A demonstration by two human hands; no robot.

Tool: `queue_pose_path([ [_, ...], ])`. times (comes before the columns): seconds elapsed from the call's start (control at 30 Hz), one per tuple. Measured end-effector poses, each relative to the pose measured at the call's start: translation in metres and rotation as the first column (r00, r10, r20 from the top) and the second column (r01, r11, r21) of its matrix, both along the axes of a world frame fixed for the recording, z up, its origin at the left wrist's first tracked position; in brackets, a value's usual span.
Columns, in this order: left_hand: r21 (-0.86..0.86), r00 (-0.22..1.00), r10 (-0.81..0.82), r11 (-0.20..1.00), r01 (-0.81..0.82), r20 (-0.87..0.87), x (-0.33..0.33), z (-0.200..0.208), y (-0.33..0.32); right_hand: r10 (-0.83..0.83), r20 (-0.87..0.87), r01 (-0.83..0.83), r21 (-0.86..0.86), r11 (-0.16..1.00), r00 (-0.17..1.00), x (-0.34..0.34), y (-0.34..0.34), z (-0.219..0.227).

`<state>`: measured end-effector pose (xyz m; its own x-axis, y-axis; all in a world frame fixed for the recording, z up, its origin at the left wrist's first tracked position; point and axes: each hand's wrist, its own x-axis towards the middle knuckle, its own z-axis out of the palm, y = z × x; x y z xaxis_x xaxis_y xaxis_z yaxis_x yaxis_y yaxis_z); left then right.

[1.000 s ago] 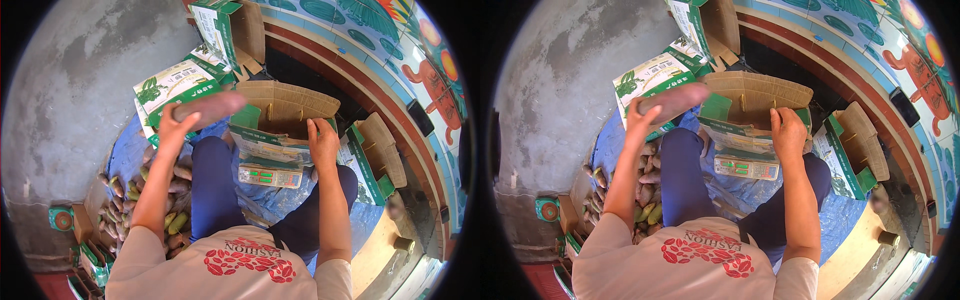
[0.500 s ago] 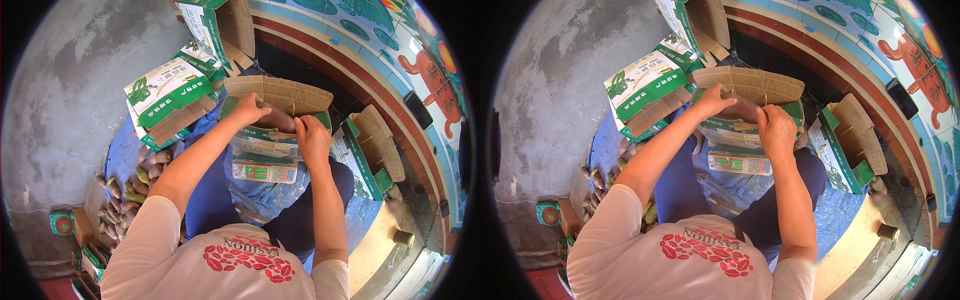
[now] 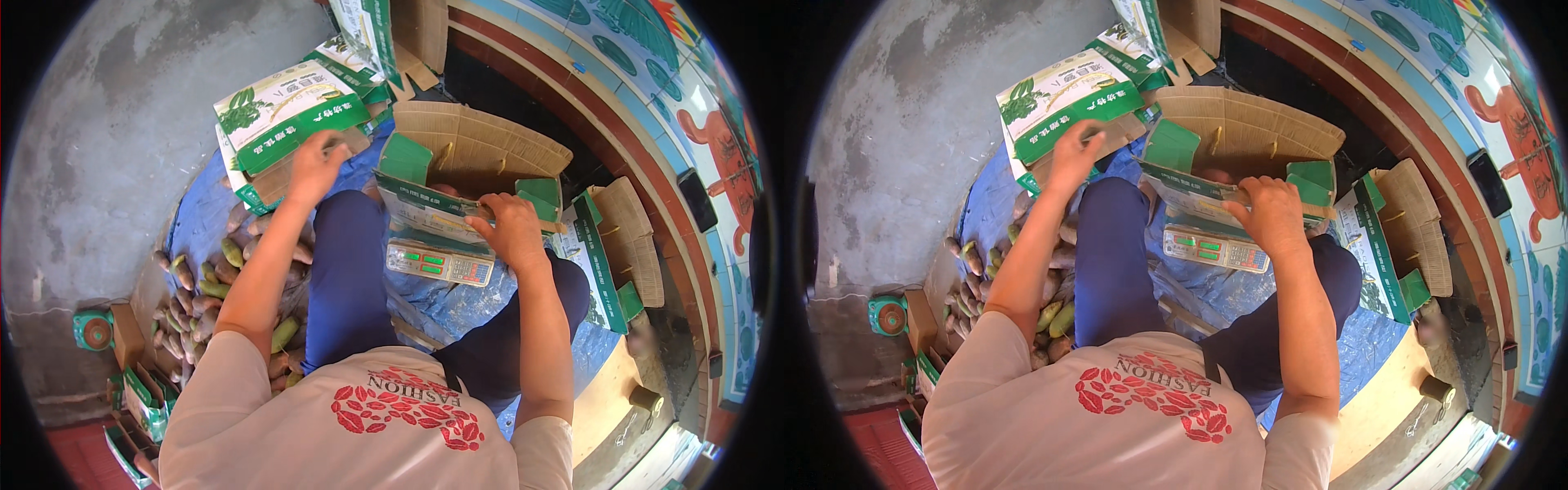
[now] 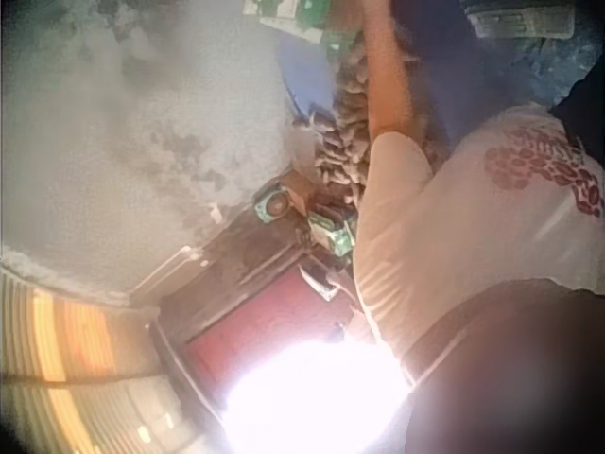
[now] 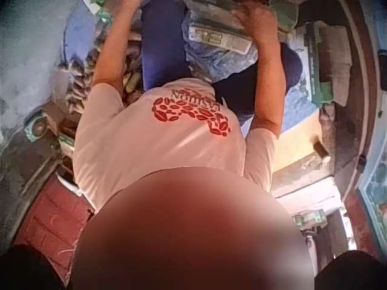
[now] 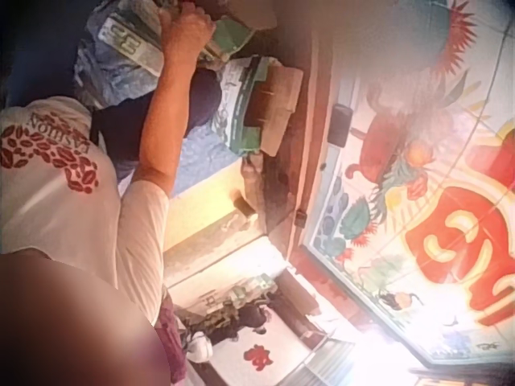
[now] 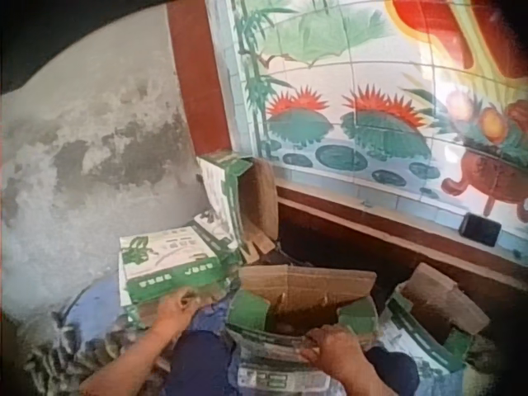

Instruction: The recorder and another person are sorting and packing long vegetables into cardboard boxes while squatting on the floor.

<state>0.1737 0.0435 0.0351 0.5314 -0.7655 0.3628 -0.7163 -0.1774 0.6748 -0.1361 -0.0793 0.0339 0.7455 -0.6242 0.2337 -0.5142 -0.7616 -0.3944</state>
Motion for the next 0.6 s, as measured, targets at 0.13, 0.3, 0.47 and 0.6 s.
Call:
queue_pose_path([
  [0.13,0.181,0.982,0.184,0.966,-0.187,0.035,0.026,-0.040,0.070,0.020,-0.041,-0.019,0.019,1.000,0.999,0.002,-0.001,-0.004],
  [0.3,0.479,0.973,0.092,0.858,-0.185,0.210,0.026,-0.125,0.183,0.034,-0.046,-0.033,0.016,0.999,0.998,0.004,0.000,0.004],
  [0.47,0.860,0.908,0.418,0.465,-0.210,-0.004,-0.004,-0.224,0.315,0.019,0.111,-0.025,0.050,0.998,0.994,0.008,-0.003,0.003],
  [0.6,0.978,0.863,0.504,0.198,-0.066,-0.044,-0.038,-0.245,0.373,-0.049,0.198,0.045,0.027,0.999,0.979,-0.006,-0.016,0.010],
])
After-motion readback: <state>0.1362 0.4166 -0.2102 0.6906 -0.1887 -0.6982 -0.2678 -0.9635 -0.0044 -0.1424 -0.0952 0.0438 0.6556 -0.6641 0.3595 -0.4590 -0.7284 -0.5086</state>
